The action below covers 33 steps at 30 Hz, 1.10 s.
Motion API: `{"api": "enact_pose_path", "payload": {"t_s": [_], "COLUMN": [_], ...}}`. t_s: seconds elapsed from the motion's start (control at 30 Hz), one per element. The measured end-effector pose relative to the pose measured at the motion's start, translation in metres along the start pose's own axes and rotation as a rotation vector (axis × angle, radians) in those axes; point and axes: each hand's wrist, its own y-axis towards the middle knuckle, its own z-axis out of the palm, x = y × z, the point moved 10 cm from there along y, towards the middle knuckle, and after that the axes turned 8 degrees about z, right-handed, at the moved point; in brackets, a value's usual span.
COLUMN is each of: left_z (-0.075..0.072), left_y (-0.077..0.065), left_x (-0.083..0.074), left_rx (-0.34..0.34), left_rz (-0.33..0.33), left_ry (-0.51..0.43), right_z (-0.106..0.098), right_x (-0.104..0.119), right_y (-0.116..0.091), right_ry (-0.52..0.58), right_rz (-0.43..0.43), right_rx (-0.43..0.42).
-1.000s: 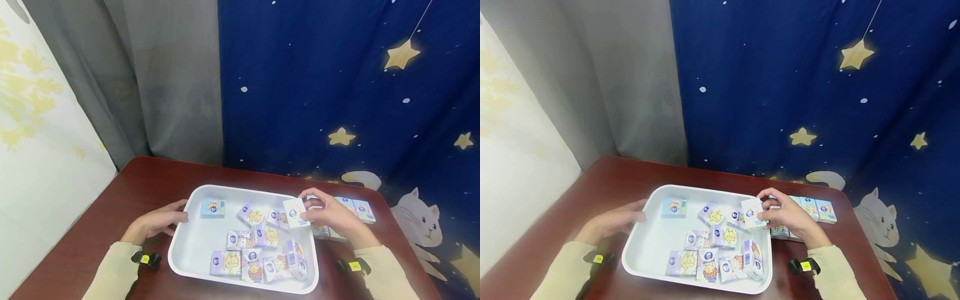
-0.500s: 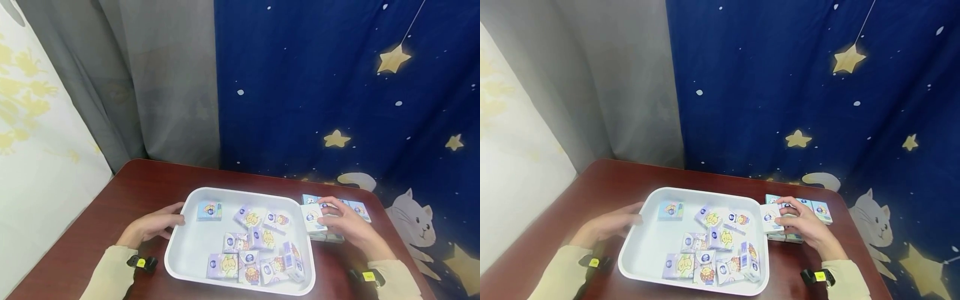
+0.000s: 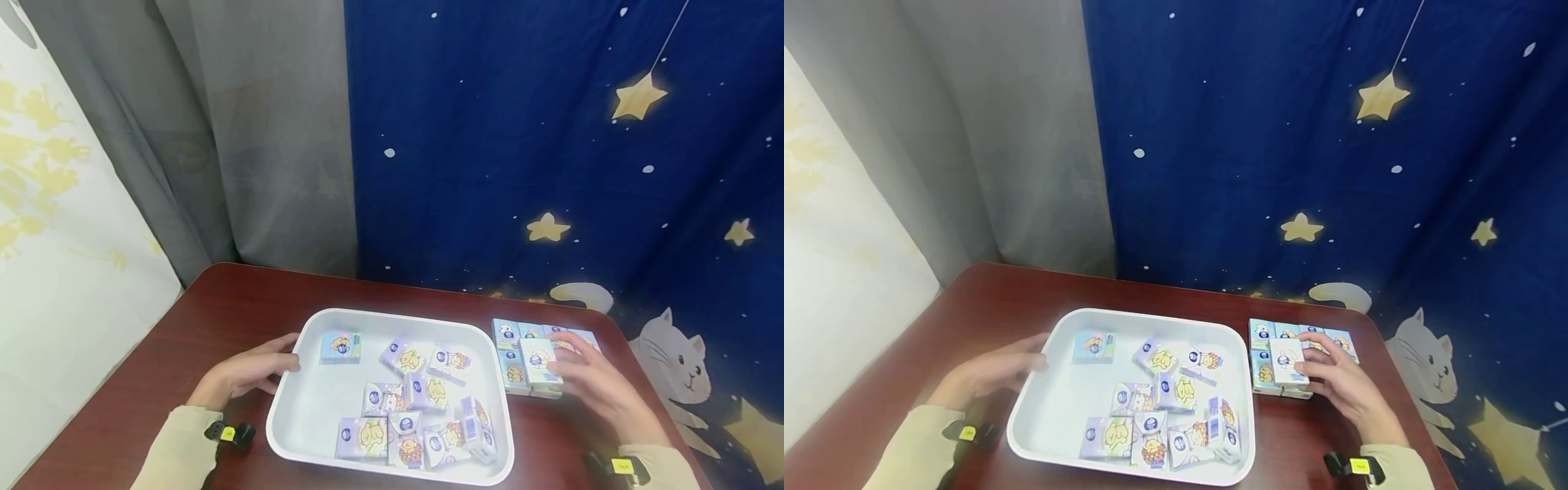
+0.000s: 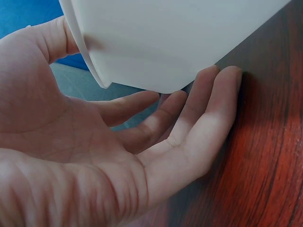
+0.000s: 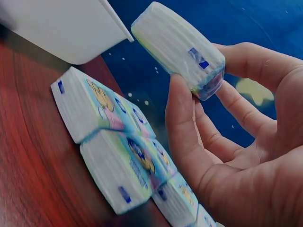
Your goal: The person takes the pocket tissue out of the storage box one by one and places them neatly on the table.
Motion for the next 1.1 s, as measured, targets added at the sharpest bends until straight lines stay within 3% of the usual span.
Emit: {"api": "enact_pose_path", "payload": {"t_s": [0.23, 0.63, 1.1], "left_z": [0.001, 0.003, 0.002], "left_y": [0.0, -0.002, -0.001], "left_x": [-0.002, -0.004, -0.003], "left_rx": [0.002, 0.012, 0.022], "left_rz": [0.008, 0.001, 0.007], "left_ry": [0.011, -0.002, -0.002], "right_z": [-0.014, -0.017, -0.038], "right_x": [-0.013, -0.007, -0.011], "right_y": [0.0, 0.004, 0.0], "right_ry": [0.05, 0.226, 0.289], "right_rz": [0.031, -0.159, -0.223], "right_rx": [-0.007, 0.167, 0.188]}}
